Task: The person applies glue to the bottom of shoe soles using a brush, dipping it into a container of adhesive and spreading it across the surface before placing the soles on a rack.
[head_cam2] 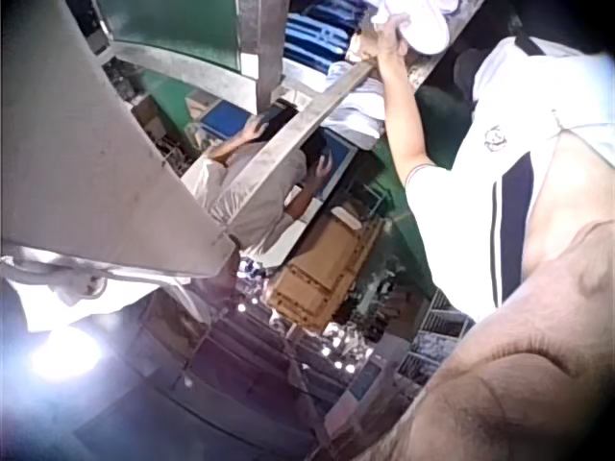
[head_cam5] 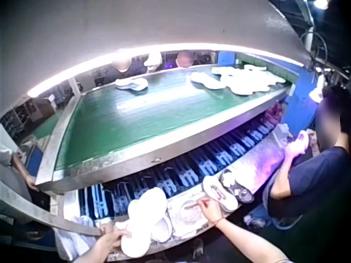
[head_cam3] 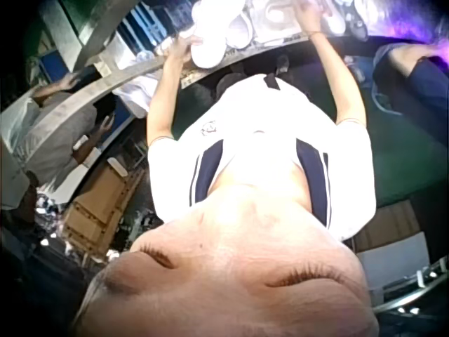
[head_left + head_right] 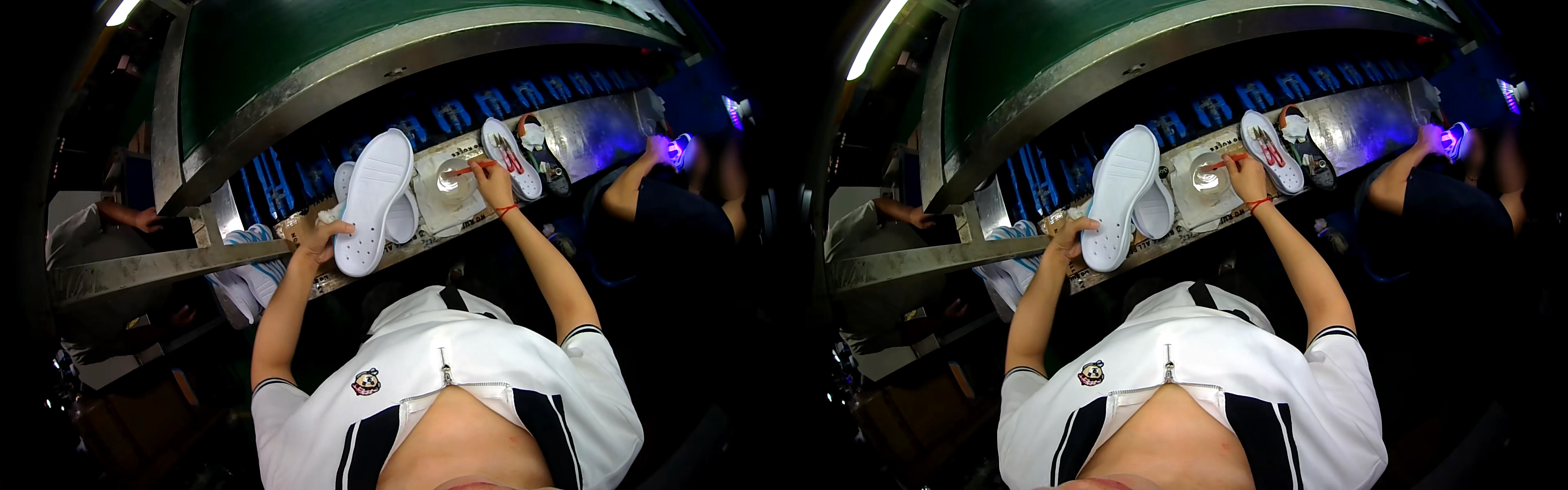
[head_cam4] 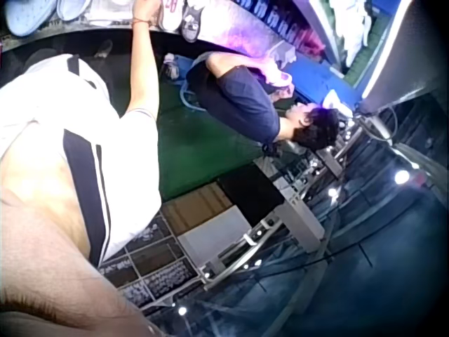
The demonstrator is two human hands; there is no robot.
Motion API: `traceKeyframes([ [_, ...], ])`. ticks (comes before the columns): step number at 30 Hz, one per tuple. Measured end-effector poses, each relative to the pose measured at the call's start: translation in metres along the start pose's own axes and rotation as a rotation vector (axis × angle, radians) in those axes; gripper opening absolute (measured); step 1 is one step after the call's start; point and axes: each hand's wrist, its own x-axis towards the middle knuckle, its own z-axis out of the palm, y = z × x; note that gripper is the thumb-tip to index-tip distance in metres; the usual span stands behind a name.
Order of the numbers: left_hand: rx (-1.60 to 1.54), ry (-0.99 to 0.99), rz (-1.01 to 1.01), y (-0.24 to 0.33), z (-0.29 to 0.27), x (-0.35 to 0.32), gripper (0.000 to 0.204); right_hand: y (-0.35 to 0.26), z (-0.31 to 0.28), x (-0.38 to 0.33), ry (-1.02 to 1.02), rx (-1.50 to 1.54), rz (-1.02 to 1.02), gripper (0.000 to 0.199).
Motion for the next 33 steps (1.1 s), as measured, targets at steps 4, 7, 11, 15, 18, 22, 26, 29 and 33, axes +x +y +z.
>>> traceKeyframes([
  [4,-0.395,0.012,0.038,-0.057,-0.007,0.008,0.062,0.01,-0.002,-0.006,-0.004,-0.082,0.032,0.022],
  [7,-0.556,-0.066,0.059,-0.08,-0.003,0.011,0.055,0.012,-0.013,-0.011,-0.054,0.349,0.382,0.025],
  [11,-0.5,-0.111,0.023,-0.097,-0.013,0.014,0.058,0.008,-0.051,-0.004,-0.323,1.037,0.809,0.022],
  [15,-0.359,-0.057,0.032,-0.093,0.0,0.015,0.068,-0.048,-0.07,0.0,-0.522,1.23,0.715,0.024],
  [18,-0.484,-0.427,-0.044,-0.069,0.034,0.015,0.08,-0.096,-0.076,0.006,-0.562,1.03,0.385,0.026],
  [22,-0.478,-0.5,-0.104,-0.071,0.033,0.017,0.088,-0.129,-0.083,0.023,-0.48,0.482,-0.126,0.026],
  [26,-0.506,-0.508,-0.181,-0.059,0.046,0.014,0.089,-0.152,-0.081,0.028,-0.698,0.527,-0.445,0.022],
  [29,-0.557,-0.517,-0.191,-0.056,0.055,0.012,0.09,-0.169,-0.088,0.034,-0.778,0.373,-0.555,0.018],
  [33,-0.581,-0.595,-0.112,-0.047,0.069,0.012,0.088,-0.138,-0.113,0.061,-0.584,0.322,-0.452,0.016],
])
